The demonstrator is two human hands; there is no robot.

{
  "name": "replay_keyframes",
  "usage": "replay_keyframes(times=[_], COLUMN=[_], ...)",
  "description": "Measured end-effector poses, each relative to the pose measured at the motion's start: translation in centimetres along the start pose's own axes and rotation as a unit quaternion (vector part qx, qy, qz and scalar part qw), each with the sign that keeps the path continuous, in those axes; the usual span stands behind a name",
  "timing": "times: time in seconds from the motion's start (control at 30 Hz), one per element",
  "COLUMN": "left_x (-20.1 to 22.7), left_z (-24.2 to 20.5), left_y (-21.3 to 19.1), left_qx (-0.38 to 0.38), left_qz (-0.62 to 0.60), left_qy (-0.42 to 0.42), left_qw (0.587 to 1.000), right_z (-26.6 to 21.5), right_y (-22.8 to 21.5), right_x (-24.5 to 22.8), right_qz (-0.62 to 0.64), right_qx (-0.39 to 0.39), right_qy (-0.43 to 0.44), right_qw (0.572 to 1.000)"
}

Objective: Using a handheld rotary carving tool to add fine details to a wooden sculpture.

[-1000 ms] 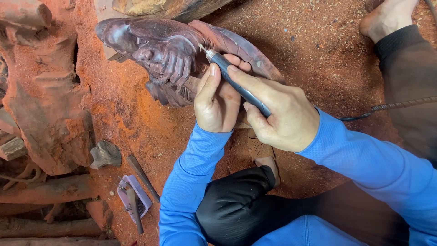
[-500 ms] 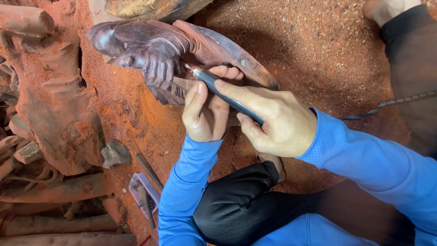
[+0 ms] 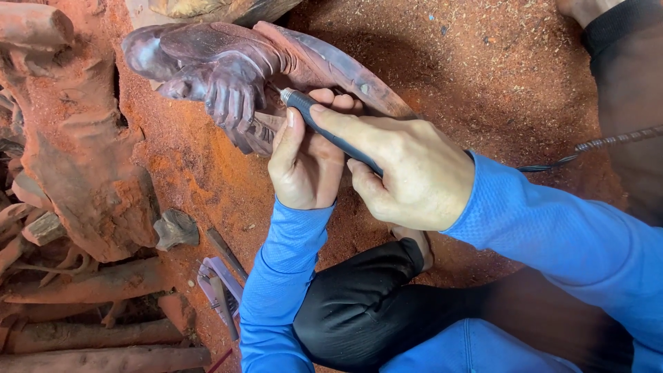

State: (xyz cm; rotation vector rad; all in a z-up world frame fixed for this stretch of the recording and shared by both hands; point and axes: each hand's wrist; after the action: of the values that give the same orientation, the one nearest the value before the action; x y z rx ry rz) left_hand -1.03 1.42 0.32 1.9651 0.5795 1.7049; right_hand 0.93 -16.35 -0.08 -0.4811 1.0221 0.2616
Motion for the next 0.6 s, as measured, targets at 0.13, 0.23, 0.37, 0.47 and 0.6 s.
replay_keyframes(times=[0.13, 0.23, 0.37, 0.47, 0.6], left_x=[0.1, 0.13, 0.11, 0.06, 0.12], left_z=[0.05, 0.1, 0.21, 0.22, 0.3], left_y=[0.12, 0.16, 0.0, -0.15, 0.04], left_qx=[0.005, 0.004, -0.001, -0.001, 0.002], left_qz=[-0.002, -0.001, -0.009, -0.009, -0.003], left_qy=[0.0, 0.005, 0.0, 0.002, 0.005], left_qw=[1.0, 1.0, 1.0, 1.0, 1.0], right_z=[0.43, 0.54, 0.62, 0.56, 0.48], right_y=[-0.31, -0.26, -0.3, -0.17, -0.11], right_x=[-0.13, 0.0, 0.02, 0.23, 0.35], right_qz=[0.0, 0.002, -0.005, -0.011, -0.002], right_qx=[-0.007, -0.004, -0.004, -0.003, 0.0], right_qy=[0.002, -0.002, 0.006, 0.005, -0.002], right_qw=[1.0, 1.0, 1.0, 1.0, 1.0])
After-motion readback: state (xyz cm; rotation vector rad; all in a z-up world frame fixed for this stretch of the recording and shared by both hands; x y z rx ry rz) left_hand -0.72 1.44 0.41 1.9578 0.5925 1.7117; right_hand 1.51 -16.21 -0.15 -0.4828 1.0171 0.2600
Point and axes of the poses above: each hand's wrist, its own z-axis towards the middle knuckle, its own y-axis out of the palm, x = y × z, and after that the axes turned 2 degrees about -y, right-handed
